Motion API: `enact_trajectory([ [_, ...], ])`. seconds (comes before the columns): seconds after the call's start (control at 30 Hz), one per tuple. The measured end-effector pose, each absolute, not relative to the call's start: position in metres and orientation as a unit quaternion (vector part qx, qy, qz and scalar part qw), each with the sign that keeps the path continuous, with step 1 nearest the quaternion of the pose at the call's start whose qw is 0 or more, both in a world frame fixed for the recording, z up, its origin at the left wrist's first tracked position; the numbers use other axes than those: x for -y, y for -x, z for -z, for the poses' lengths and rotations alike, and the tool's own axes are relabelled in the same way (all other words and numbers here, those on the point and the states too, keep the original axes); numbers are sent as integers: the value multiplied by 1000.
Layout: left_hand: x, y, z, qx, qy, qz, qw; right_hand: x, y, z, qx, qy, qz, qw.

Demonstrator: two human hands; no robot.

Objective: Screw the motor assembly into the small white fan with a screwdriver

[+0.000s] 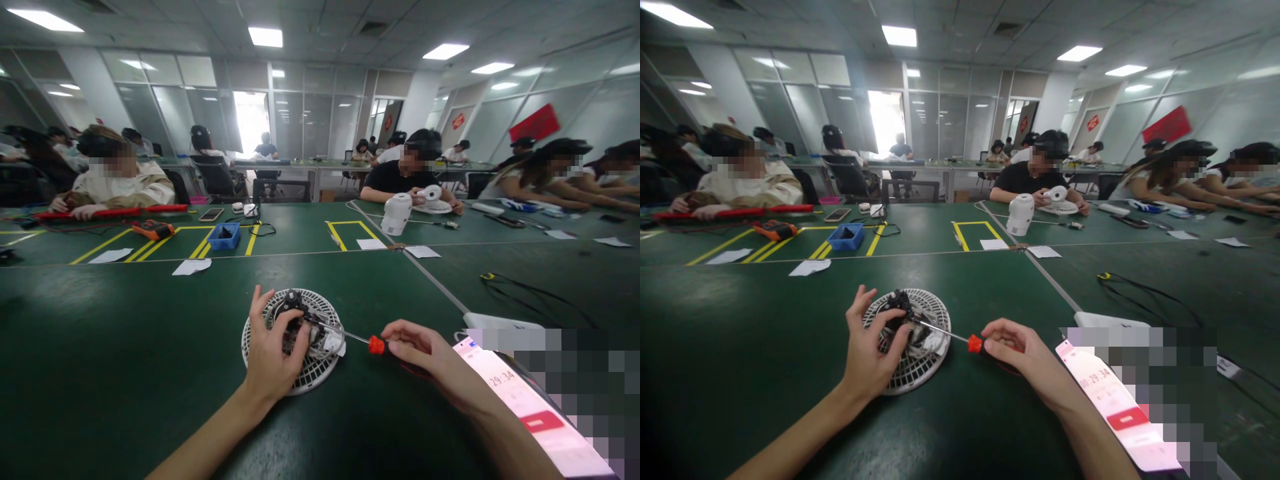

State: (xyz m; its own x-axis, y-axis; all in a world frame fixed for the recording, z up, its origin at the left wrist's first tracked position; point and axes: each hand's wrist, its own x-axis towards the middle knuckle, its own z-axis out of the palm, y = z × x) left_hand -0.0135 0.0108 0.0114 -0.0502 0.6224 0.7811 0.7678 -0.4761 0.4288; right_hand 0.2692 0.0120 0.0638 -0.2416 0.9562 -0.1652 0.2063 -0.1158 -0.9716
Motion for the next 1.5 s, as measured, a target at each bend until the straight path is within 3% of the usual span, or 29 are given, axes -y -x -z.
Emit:
enact_trajectory([
  [0.23, -14, 8, 1, 498, 670, 547, 59, -9, -268, -69, 515, 550, -604, 260],
  [0.6, -11, 10, 1, 487, 654, 574, 77, -10, -272, -67, 602, 498, -510, 359],
  [0.87, -9, 12, 2, 490, 663, 560, 84, -5, -262, -68, 537, 540, -597, 254],
  [1.23, -8, 13, 4, 496, 654, 567, 72, -8, -271, -70, 637, 511, -477, 326],
  [1.5, -6, 12, 5, 496, 651, 571, 65, -3, -265, -68, 547, 542, -588, 247],
])
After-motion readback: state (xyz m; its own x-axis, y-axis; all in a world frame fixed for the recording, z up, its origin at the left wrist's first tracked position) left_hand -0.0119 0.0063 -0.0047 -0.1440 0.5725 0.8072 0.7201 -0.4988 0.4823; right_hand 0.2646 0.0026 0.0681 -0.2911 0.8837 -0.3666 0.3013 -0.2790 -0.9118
